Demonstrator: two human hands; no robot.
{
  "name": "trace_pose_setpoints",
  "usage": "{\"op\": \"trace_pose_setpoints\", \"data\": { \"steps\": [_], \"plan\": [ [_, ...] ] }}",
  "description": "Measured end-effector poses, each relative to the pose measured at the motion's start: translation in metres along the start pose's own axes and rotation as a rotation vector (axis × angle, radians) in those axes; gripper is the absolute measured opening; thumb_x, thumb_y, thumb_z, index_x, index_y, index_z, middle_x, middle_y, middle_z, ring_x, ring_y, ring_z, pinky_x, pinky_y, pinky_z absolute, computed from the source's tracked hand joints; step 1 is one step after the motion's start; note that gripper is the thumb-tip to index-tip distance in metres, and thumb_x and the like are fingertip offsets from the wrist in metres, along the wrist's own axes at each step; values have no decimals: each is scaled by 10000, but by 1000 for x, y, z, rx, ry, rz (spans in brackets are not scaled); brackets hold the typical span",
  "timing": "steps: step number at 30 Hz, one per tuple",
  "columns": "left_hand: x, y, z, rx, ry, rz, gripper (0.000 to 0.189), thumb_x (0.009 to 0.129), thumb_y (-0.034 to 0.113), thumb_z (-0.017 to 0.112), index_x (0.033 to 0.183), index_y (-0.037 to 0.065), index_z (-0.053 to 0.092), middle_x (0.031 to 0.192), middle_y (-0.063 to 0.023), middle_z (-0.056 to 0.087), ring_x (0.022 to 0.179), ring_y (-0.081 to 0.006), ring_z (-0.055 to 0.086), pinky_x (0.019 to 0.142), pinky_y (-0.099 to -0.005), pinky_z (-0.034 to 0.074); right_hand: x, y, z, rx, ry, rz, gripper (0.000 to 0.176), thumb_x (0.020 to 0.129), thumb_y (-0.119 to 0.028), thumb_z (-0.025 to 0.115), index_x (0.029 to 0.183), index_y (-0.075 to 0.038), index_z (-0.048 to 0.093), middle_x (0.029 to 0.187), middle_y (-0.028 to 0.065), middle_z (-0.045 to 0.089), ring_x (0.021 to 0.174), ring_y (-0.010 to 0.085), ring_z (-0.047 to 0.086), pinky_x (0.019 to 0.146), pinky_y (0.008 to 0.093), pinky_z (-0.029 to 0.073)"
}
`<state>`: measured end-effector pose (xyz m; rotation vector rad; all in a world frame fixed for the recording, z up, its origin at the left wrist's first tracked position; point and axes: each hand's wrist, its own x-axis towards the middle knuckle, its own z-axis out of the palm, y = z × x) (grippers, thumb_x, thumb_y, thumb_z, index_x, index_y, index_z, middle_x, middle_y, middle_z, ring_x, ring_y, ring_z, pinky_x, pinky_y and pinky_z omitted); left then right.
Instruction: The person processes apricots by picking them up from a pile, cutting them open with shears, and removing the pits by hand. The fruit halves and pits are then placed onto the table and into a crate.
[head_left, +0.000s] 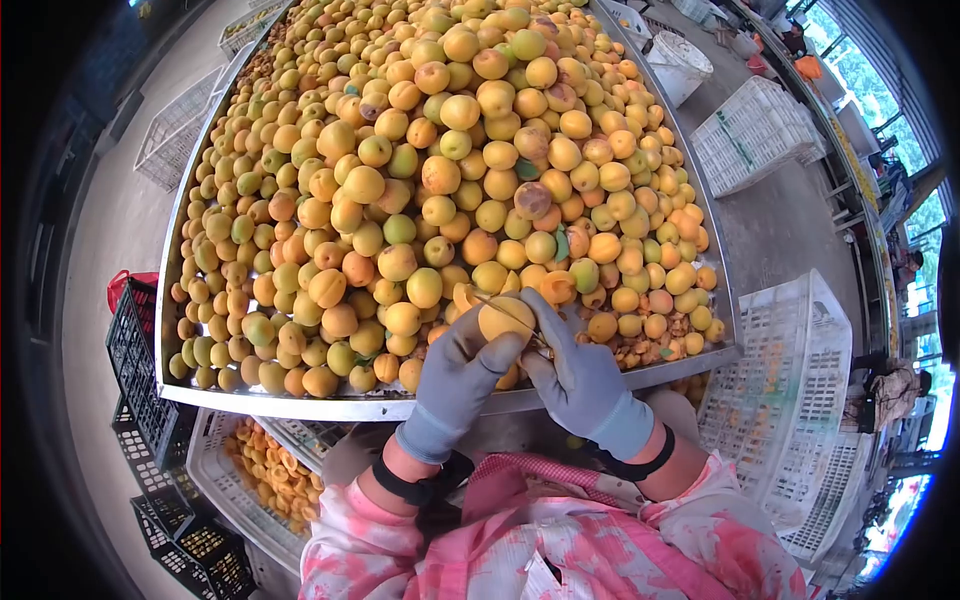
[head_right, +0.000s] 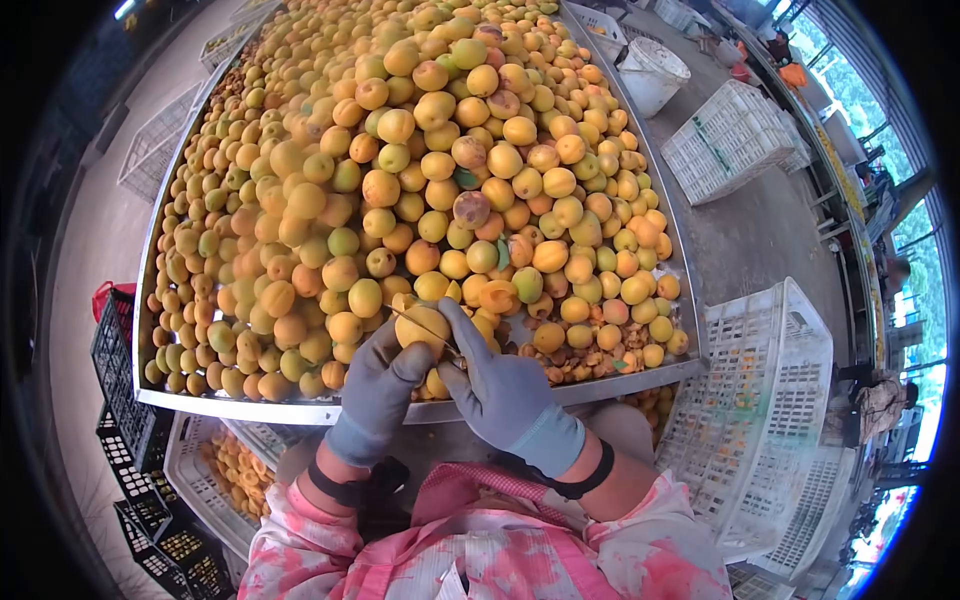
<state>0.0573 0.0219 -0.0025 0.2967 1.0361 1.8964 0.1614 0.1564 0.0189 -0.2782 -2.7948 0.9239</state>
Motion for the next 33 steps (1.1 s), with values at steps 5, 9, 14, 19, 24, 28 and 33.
{"op": "trace_pose_setpoints", "data": {
  "steps": [5,9,14,19,24,28,33],
  "plan": [
    [-4,5,3,317,42,226,569,892,203,660,1338,-51,415,1126,-65,615,1020,-116,574,916,-256,453,1,0,8,71,42,-22,670,887,-211,565,1453,-58,241,611,155,586,517,327,592,477,418,450],
    [-1,3,4,207,98,188,573,880,169,672,1337,-60,413,1129,-74,614,1035,-121,572,922,-257,451,6,-2,15,63,91,-27,677,881,-209,563,1454,-56,236,625,158,593,530,333,598,485,421,455],
    [-3,4,7,255,92,202,557,874,125,673,1330,-69,420,1129,-88,610,1043,-126,571,919,-264,458,3,-3,6,46,18,8,670,885,-220,559,1451,-56,240,644,157,604,553,334,607,493,416,464],
    [-2,1,9,294,137,268,550,871,175,682,1313,-58,452,1129,-87,606,1033,-135,576,912,-268,465,4,0,11,48,2,-11,656,893,-225,554,1444,-49,245,683,163,623,579,344,614,503,417,472],
    [-2,3,0,100,134,-89,522,865,108,680,1304,-68,457,1079,-82,631,996,-127,594,897,-269,475,5,2,15,118,91,-24,666,885,-225,569,1445,-60,248,666,141,617,576,339,615,511,416,481],
    [-5,1,4,293,113,157,533,864,129,686,1306,-64,459,1063,-77,636,981,-125,593,892,-268,474,4,4,4,108,-36,-7,679,881,-223,578,1452,-74,244,675,147,616,580,338,615,514,417,479],
    [-4,3,6,371,117,280,555,862,165,695,1310,-61,458,1100,-82,624,980,-130,593,878,-257,476,5,0,7,107,-12,-18,677,884,-229,578,1455,-77,248,656,153,604,574,341,609,510,420,468]
  ]
}}
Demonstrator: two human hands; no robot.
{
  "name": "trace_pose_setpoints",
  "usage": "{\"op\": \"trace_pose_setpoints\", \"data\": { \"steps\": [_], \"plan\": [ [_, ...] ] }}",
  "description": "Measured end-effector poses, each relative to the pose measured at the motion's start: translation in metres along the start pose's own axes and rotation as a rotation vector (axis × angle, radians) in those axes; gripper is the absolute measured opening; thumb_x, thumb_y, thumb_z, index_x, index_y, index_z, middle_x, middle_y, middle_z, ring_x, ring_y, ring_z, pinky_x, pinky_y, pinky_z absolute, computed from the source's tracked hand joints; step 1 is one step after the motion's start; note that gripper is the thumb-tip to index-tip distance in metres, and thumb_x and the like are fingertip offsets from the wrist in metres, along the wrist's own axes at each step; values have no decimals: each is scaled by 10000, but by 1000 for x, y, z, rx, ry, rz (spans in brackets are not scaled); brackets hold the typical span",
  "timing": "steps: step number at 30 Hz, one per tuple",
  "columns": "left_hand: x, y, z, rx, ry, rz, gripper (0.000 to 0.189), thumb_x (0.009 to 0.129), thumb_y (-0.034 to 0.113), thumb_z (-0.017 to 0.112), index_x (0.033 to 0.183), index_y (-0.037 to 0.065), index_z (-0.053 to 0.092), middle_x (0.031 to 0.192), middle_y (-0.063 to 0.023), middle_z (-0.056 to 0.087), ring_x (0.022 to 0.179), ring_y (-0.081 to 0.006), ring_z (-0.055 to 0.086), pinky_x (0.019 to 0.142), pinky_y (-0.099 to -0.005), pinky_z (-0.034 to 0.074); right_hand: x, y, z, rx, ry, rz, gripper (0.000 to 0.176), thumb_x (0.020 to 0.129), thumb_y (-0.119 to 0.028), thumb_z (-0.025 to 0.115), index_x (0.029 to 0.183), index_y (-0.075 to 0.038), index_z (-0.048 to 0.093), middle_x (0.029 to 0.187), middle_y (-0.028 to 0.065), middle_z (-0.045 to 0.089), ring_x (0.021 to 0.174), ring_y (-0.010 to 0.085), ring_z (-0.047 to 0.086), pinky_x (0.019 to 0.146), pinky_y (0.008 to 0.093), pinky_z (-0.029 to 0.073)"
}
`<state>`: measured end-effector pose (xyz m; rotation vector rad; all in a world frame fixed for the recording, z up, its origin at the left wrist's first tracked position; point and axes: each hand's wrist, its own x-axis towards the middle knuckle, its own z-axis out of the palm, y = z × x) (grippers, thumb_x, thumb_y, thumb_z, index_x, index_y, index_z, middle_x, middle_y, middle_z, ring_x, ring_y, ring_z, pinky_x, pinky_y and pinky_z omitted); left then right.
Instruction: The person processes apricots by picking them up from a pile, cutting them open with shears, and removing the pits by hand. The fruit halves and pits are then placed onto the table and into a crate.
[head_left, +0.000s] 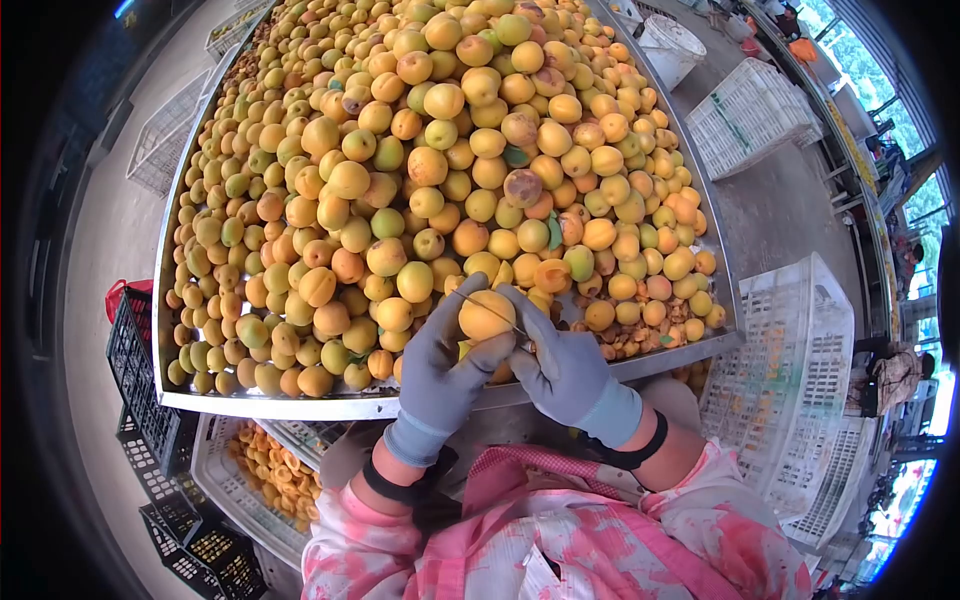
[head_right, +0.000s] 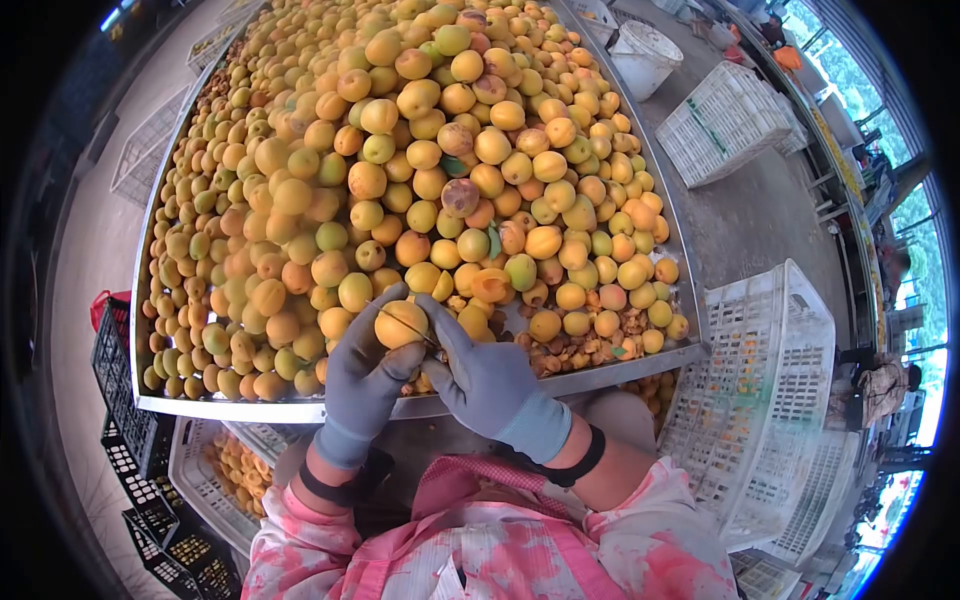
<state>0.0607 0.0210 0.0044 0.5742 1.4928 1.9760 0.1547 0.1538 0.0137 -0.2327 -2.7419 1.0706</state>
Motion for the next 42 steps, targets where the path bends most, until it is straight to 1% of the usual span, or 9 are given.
{"op": "trace_pose_setpoints", "data": {
  "steps": [5,9,11,14,18,20,26,35,42],
  "plan": [
    [3,2,-9,-423,-13,-426,607,856,183,707,1333,-64,422,1128,-87,608,1023,-138,583,892,-259,472,1,5,8,-11,91,-37,665,897,-240,571,1455,-79,247,654,157,602,572,343,606,507,423,464],
    [0,1,-8,-371,-44,-421,607,868,186,692,1341,-63,404,1150,-93,591,1035,-139,573,901,-259,467,3,6,1,45,6,-41,662,894,-242,575,1453,-81,258,650,162,598,558,343,599,500,424,455],
    [-3,3,-2,-24,-1,-28,591,879,202,676,1334,-64,407,1173,-96,581,1039,-142,572,909,-260,464,3,8,1,29,-10,-57,660,894,-239,574,1453,-81,261,652,163,598,556,343,597,500,424,454],
    [-3,1,-4,3,10,33,575,888,213,663,1326,-65,415,1165,-95,586,1033,-146,576,916,-260,460,2,10,5,11,1,-77,663,891,-232,572,1455,-80,259,665,165,603,555,340,597,500,424,454],
    [-2,3,-3,-114,79,-37,576,888,207,664,1330,-64,412,1165,-90,584,1042,-144,570,934,-264,447,4,8,12,48,67,-70,677,883,-221,577,1458,-75,251,694,166,613,557,338,600,500,424,455],
    [0,7,-8,-392,25,-351,572,894,205,655,1335,-60,408,1166,-86,580,1049,-141,565,947,-264,435,4,5,11,29,42,-38,684,876,-217,582,1457,-74,249,699,166,615,560,337,601,505,423,459],
    [-7,-2,4,31,83,108,597,854,142,698,1322,-80,402,1198,-134,553,1069,-173,556,964,-294,430,2,4,12,-7,25,-27,713,853,-203,595,1458,-72,241,693,157,616,562,334,603,510,418,469],
    [-2,-3,-1,387,127,147,632,806,131,739,1301,-83,407,1132,-125,560,1026,-168,566,903,-295,475,1,0,16,-40,0,-61,712,837,-158,583,1456,-67,242,680,149,614,568,332,608,506,416,470],
    [-3,5,-1,109,73,-10,544,843,84,649,1314,-59,417,1167,-133,573,1006,-157,588,861,-263,495,2,-5,17,241,-48,-38,715,845,-145,569,1457,-74,206,787,201,636,720,399,632,613,446,498]
  ]
}}
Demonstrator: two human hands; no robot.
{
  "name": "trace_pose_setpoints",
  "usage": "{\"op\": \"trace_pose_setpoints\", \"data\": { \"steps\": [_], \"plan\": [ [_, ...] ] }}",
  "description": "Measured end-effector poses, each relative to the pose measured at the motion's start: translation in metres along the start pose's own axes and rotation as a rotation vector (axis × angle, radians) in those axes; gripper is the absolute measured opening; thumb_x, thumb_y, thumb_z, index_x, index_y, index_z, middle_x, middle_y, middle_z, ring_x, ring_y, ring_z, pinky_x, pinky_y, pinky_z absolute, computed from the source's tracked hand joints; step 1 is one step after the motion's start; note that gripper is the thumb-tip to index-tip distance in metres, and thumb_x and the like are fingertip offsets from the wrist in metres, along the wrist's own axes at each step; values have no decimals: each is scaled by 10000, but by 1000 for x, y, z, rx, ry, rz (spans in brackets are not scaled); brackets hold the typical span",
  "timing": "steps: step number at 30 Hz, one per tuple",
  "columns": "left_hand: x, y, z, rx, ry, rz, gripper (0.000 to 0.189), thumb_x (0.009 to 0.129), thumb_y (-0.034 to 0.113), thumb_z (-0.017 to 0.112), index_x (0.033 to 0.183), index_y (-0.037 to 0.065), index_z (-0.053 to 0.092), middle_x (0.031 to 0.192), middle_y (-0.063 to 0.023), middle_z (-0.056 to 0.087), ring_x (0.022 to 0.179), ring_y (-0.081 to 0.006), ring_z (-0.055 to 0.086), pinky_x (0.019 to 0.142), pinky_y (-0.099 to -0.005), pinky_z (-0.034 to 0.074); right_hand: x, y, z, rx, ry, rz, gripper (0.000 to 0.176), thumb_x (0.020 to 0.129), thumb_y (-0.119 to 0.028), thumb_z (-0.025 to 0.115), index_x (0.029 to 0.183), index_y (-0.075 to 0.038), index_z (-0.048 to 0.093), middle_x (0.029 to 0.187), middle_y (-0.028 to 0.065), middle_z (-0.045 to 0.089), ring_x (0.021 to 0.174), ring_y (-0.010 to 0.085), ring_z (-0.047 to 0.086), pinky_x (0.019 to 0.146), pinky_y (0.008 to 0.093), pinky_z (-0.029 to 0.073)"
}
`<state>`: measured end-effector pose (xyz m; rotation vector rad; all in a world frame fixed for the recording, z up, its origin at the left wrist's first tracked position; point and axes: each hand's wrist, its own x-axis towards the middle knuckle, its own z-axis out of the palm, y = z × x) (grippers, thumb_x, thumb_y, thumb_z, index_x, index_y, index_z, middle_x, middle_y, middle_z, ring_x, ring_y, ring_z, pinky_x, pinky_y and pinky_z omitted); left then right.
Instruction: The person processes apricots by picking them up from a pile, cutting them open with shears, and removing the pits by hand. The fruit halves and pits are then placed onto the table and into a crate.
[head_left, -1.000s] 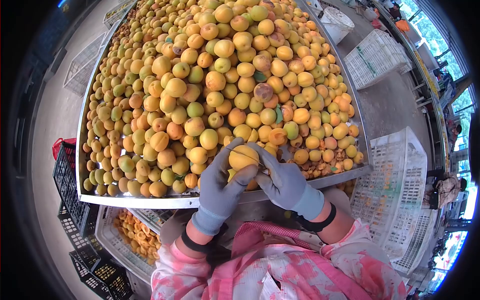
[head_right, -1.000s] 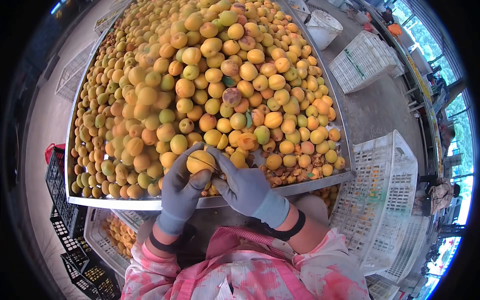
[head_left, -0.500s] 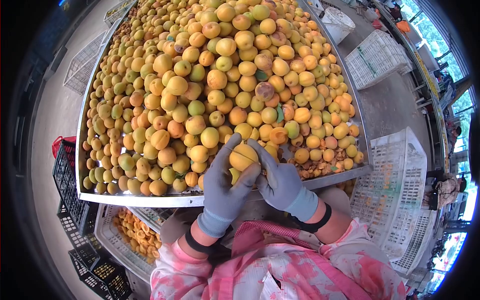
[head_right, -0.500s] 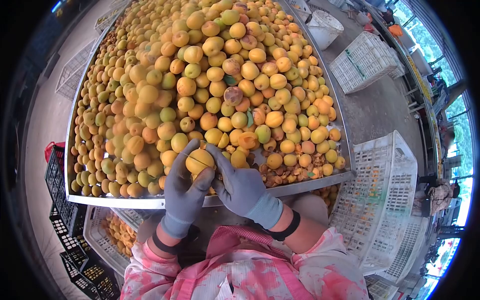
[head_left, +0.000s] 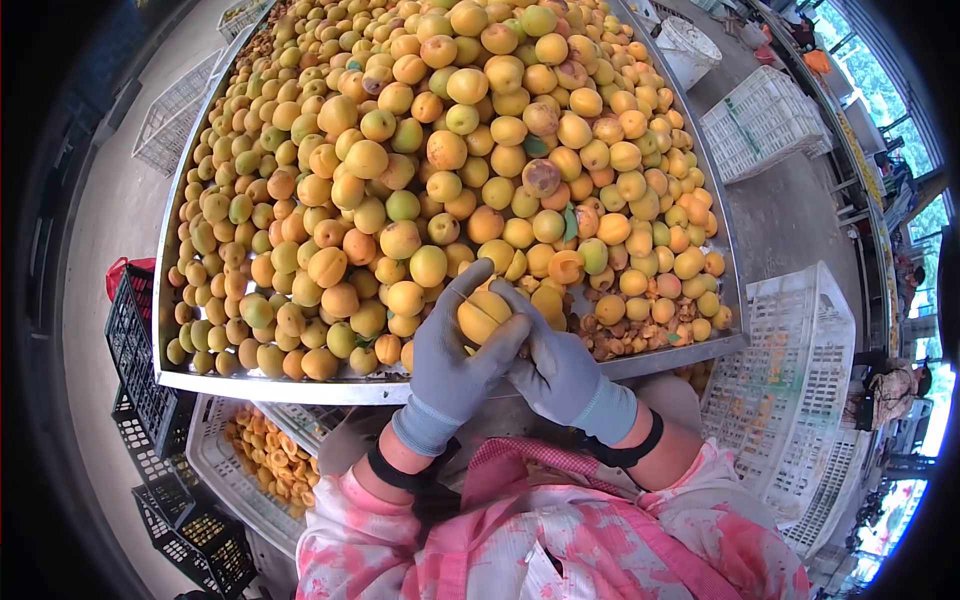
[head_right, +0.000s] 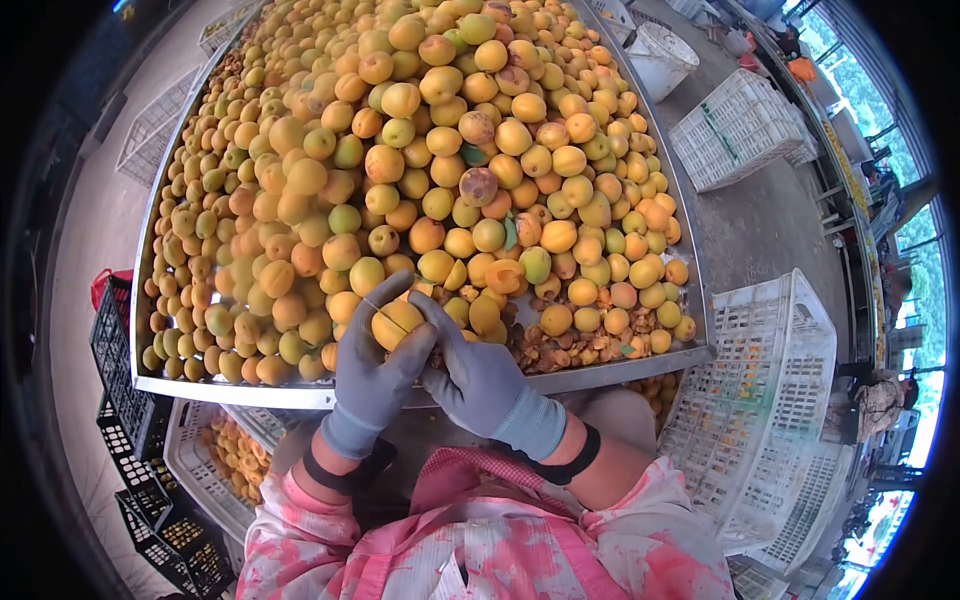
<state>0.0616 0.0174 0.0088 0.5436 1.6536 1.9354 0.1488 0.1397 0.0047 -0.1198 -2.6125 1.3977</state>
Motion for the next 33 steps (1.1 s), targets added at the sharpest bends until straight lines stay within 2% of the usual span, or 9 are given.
{"op": "trace_pose_setpoints", "data": {
  "steps": [6,12,14,19,23,26,29,31,33],
  "plan": [
    [-4,6,-2,114,-75,52,550,839,57,635,1326,-61,407,1207,-123,554,1056,-153,566,910,-277,473,-3,7,-8,14,-38,-99,676,863,-196,597,1427,-42,258,807,213,628,729,415,628,624,442,497],
    [-14,9,3,-53,-123,-26,539,846,70,624,1322,-64,410,1199,-109,553,1053,-146,557,922,-274,455,-10,8,-20,72,-153,-16,668,878,-287,614,1387,16,306,794,227,618,717,410,629,606,443,488],
    [-15,10,2,-43,-153,4,547,844,23,658,1317,-70,399,1114,-88,577,999,-127,568,883,-272,476,-12,6,-22,80,-152,-44,669,882,-314,607,1388,6,308,784,225,614,694,409,621,591,445,478],
    [-21,5,5,-10,-140,29,516,833,-3,633,1293,-76,411,1093,-114,574,988,-136,570,862,-262,485,-14,3,-34,6,-278,-3,623,921,-392,534,1406,-73,307,786,214,610,662,395,602,570,446,456],
    [-22,10,7,13,-164,23,484,880,74,559,1320,-57,405,1090,-104,565,924,-132,571,809,-235,489,-15,15,-19,27,-164,-73,594,938,-386,500,1420,-106,292,733,196,608,624,375,600,551,437,453],
    [-15,0,7,-29,-77,-7,506,851,-6,585,1315,-62,393,1129,-124,557,986,-152,575,856,-258,493,-13,13,-11,-28,-83,-49,588,946,-373,486,1433,-122,275,685,176,603,585,359,595,525,433,450],
    [-11,-9,3,115,10,42,497,828,81,641,1265,-51,442,1152,-126,541,980,-148,561,839,-261,493,-10,10,-7,-115,-47,-2,609,947,-361,481,1455,-134,235,638,143,598,535,331,587,487,428,443],
    [-10,-13,5,156,47,86,432,817,132,667,1167,-52,496,1079,-107,579,911,-137,573,796,-257,499,-10,-1,-12,-137,-86,71,622,945,-367,480,1462,-133,226,617,129,594,514,322,582,479,430,447],
    [-10,-12,5,160,53,-3,347,820,151,672,1067,-49,532,963,-79,614,827,-123,581,733,-250,499,-12,1,-11,-178,-87,83,625,944,-371,476,1464,-135,222,628,132,599,524,323,587,484,430,452]
  ]
}}
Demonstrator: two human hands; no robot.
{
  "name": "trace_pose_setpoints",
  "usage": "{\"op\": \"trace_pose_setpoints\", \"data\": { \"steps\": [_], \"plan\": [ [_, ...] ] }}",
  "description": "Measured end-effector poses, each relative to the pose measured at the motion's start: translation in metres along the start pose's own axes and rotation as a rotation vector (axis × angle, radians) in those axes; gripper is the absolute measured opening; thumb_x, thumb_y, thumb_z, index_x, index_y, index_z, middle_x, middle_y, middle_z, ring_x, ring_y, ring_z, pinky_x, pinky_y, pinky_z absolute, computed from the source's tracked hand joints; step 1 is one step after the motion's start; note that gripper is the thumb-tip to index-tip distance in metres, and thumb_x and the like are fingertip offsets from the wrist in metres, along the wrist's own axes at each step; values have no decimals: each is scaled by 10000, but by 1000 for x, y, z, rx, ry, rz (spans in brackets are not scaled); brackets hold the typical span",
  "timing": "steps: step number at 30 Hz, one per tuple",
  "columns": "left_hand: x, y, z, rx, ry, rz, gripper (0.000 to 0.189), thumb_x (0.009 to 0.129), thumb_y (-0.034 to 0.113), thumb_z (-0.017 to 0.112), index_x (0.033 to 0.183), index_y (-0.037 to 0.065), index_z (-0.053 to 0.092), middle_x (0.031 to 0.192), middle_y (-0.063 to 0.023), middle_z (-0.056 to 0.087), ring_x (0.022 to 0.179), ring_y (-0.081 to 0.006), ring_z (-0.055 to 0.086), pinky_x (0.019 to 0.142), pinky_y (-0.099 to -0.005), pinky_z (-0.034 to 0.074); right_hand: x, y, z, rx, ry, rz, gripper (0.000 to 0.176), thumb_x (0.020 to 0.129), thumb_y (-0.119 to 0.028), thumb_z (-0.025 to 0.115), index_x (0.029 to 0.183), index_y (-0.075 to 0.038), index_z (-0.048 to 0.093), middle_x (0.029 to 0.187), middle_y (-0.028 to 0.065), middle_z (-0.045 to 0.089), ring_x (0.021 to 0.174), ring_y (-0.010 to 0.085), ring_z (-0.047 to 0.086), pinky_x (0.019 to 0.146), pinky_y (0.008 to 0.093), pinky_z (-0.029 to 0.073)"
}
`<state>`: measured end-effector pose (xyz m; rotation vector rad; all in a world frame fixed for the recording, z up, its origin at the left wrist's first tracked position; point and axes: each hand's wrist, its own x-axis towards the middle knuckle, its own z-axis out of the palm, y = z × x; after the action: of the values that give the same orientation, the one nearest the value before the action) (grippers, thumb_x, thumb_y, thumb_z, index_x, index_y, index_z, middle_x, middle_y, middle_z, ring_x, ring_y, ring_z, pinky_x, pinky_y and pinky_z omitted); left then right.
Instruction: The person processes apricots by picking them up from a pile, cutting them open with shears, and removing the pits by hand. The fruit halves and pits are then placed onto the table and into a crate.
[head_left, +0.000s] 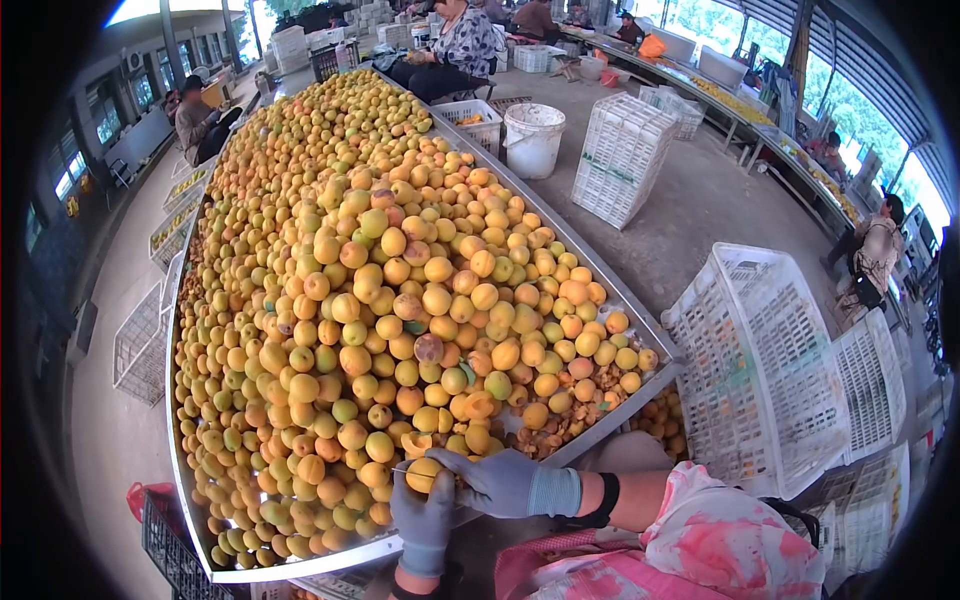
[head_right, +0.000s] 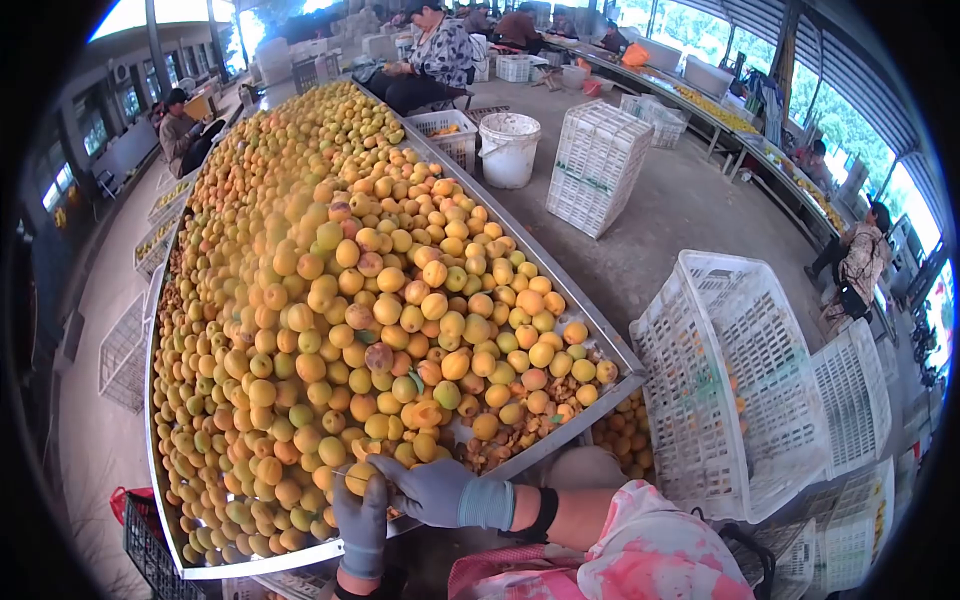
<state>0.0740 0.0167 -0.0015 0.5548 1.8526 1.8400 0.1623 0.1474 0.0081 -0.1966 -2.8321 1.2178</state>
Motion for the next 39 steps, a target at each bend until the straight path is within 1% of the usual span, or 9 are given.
{"op": "trace_pose_setpoints", "data": {
  "steps": [3,13,18,22,26,31,35,37,39],
  "plan": [
    [4,0,-2,36,-18,13,287,835,160,667,997,-47,551,880,-62,623,770,-114,581,685,-248,493,1,1,4,-27,-1,28,625,945,-375,466,1467,-139,217,653,137,611,545,326,596,494,432,460],
    [5,9,-1,98,-80,55,250,869,137,636,1012,-43,536,912,-74,618,787,-109,575,681,-239,483,3,-1,1,40,-95,111,602,954,-374,439,1459,-137,210,789,183,642,639,356,623,570,443,485],
    [3,23,-5,45,-204,9,166,888,100,571,1006,-11,537,872,-53,591,770,-118,562,682,-247,472,0,4,0,86,-69,42,604,945,-360,459,1451,-130,223,753,186,629,621,355,615,558,436,478],
    [3,5,-10,20,-259,29,174,887,78,566,1034,-7,527,887,-45,592,787,-108,563,696,-240,472,0,17,0,124,-88,-61,636,920,-338,503,1450,-126,222,707,183,608,583,352,594,530,436,454],
    [2,-5,-13,95,-277,48,190,885,68,573,1054,-4,522,926,-46,593,818,-108,570,718,-240,478,-3,17,-13,96,-187,-38,656,909,-335,521,1453,-128,216,698,174,598,583,346,586,530,429,444],
    [-2,0,-15,127,-325,22,220,880,66,582,1076,-7,511,960,-50,589,855,-108,568,744,-240,478,-5,23,-14,105,-199,-110,694,903,-335,545,1464,-125,193,714,155,590,616,331,582,574,414,448],
    [-6,3,-13,-23,-352,-65,253,880,74,583,1102,-6,493,971,-49,587,868,-110,563,763,-240,474,-6,15,-23,108,-215,-118,693,911,-343,542,1465,-126,187,748,156,596,634,324,585,589,417,449],
    [-5,2,-14,-49,-352,-93,260,879,79,585,1106,-5,489,978,-50,587,871,-110,562,766,-239,473,-7,10,-32,133,-258,-90,628,940,-377,500,1447,-110,242,795,168,600,677,334,591,615,413,456],
    [-3,0,-18,-127,-402,-115,338,818,68,666,1101,-28,509,971,-74,614,878,-119,590,780,-245,484,-2,14,-38,160,-251,-44,595,949,-395,479,1422,-87,290,822,181,602,704,345,596,632,417,458]
  ]
}}
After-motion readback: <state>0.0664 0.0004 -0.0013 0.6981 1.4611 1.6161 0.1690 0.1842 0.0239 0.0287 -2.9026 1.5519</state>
